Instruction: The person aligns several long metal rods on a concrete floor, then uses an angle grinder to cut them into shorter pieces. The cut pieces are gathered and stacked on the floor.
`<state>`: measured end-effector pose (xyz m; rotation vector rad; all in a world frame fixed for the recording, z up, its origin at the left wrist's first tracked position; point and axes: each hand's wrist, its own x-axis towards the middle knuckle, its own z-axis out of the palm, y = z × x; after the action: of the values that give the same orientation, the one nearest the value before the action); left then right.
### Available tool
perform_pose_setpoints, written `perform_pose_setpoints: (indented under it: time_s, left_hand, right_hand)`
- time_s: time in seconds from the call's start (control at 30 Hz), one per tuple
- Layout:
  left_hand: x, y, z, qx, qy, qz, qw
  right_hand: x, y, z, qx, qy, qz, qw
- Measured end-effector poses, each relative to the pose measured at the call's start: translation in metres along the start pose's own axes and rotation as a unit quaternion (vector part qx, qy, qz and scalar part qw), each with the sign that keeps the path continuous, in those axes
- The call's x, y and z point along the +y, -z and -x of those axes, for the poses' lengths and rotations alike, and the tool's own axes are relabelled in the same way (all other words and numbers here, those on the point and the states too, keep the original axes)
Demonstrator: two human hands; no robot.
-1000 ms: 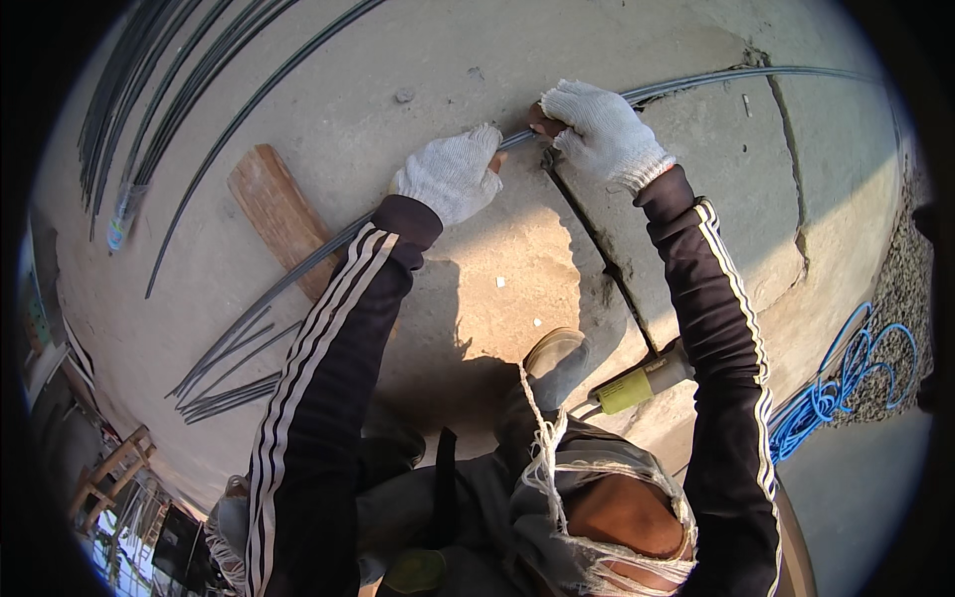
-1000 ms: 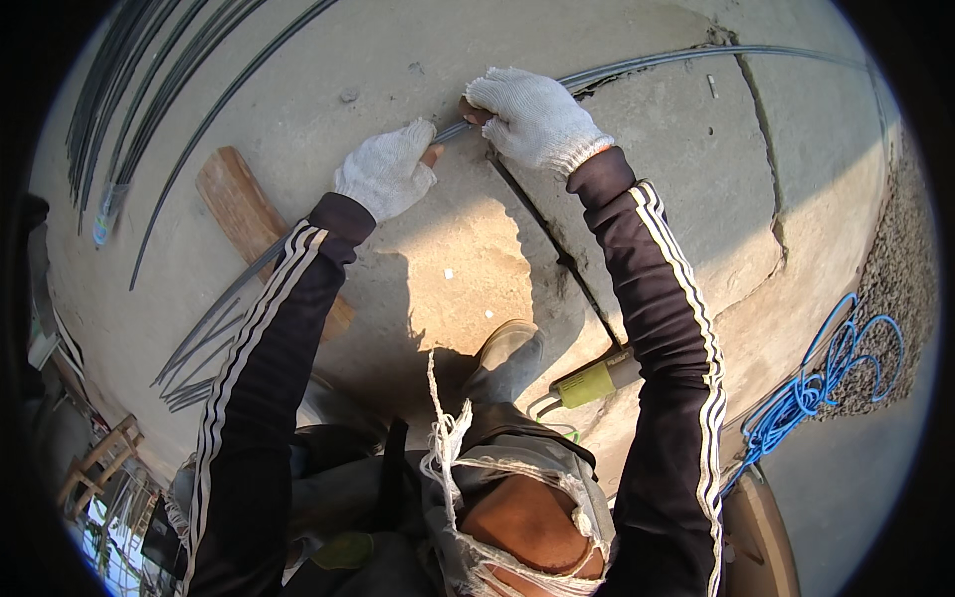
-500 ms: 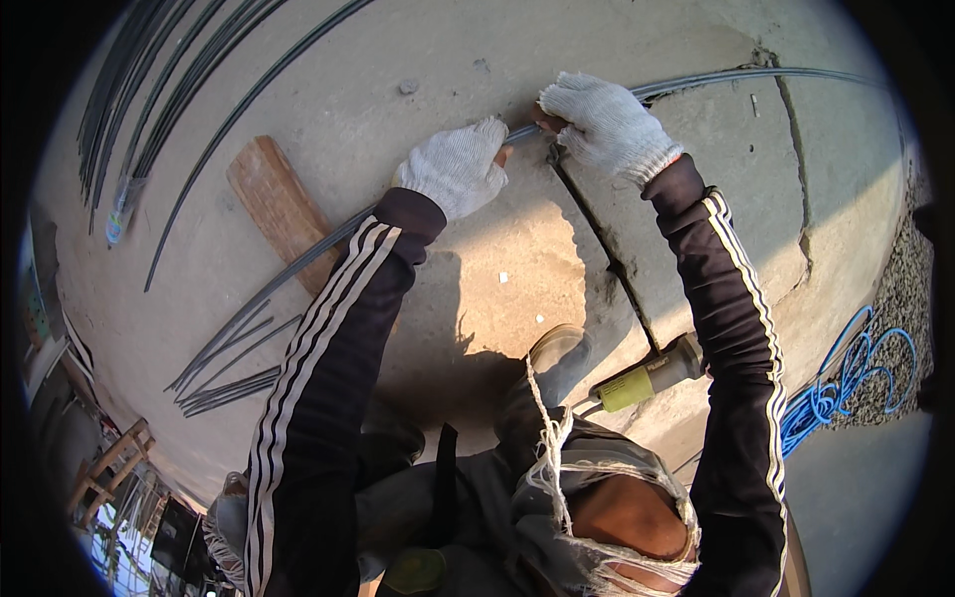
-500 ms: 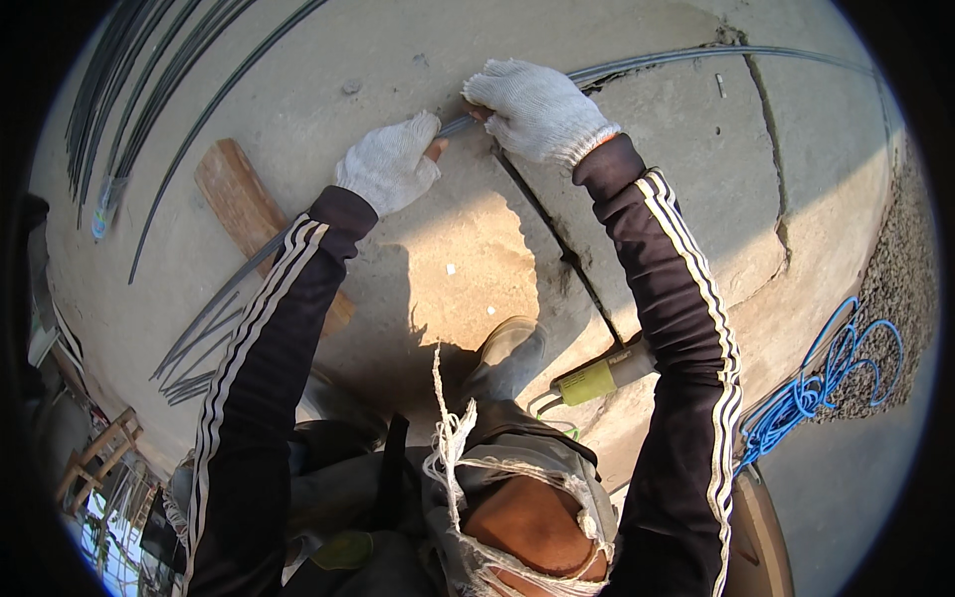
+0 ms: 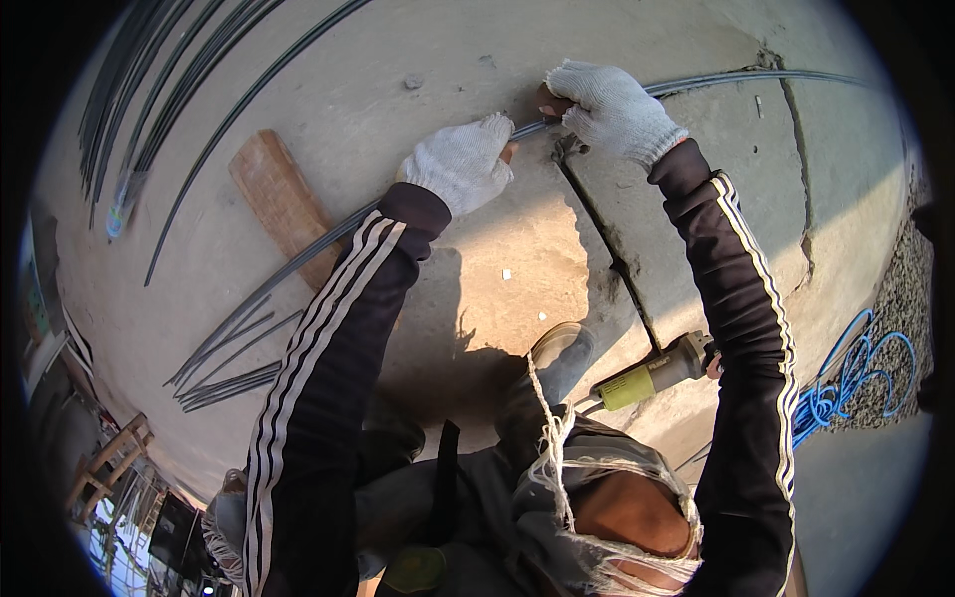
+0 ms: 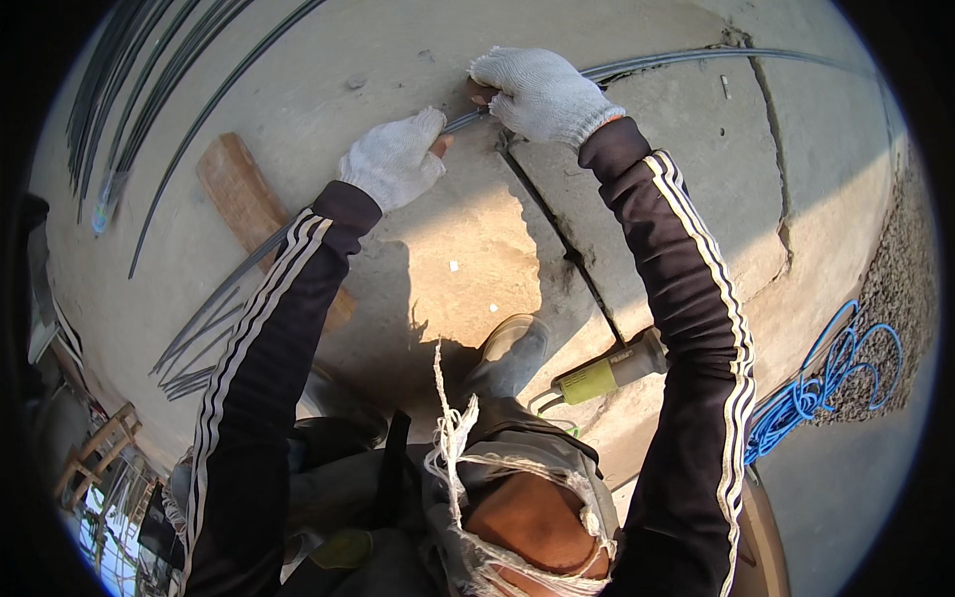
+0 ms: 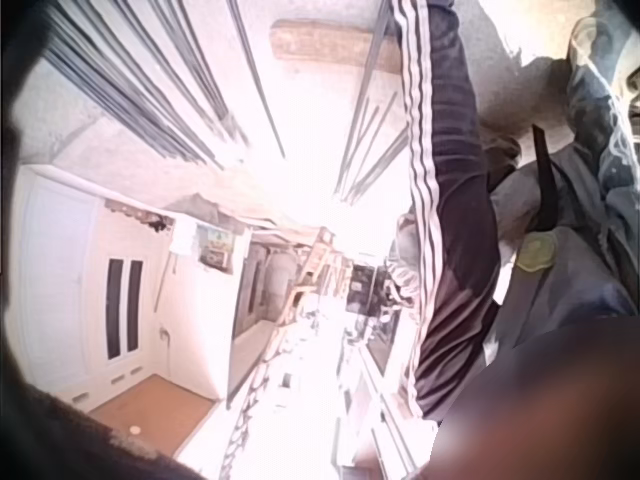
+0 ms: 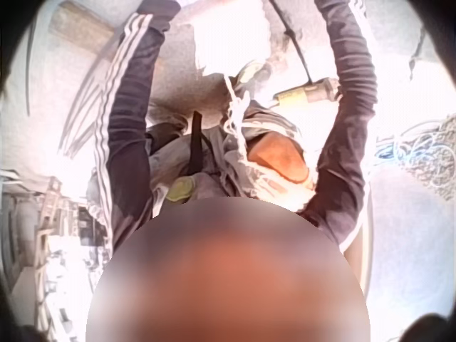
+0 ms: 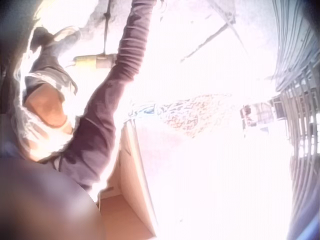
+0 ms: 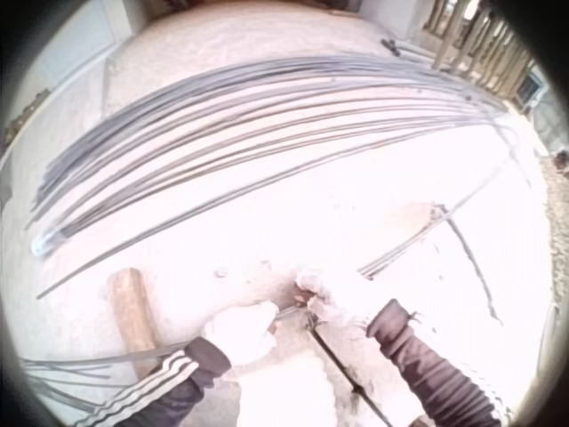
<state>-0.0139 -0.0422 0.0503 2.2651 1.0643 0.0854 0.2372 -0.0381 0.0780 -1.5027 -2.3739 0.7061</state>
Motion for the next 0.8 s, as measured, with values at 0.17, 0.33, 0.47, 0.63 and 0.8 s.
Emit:
perform_pose_setpoints:
  time_s: [0.17,0.33,0.47,0.63,0.8]
  left_hand:
    - [-0.001,-0.001,-0.001,-0.002,0.001,0.011,1.0]
    - [-0.001,0.0,0.0,0.004,-0.008,0.003,1.0]
    - [0.002,0.003,0.0,-0.017,0.013,0.003,1.0]
    - [0.003,0.005,-0.001,-0.014,0.009,-0.004,1.0]
    - [0.002,0.002,0.0,-0.018,0.019,-0.002,1.0]
  right_hand:
    - [0.003,-0.001,0.003,-0.003,0.033,0.007,0.999]
    - [-0.001,0.006,-0.004,-0.087,0.004,0.028,0.996]
    - [-0.006,0.003,-0.011,-0.104,-0.019,0.034,0.994]
    - [-0.005,0.002,-0.01,-0.058,-0.01,0.025,0.998]
    - [-0.004,0.008,-0.009,-0.089,0.019,0.037,0.995]
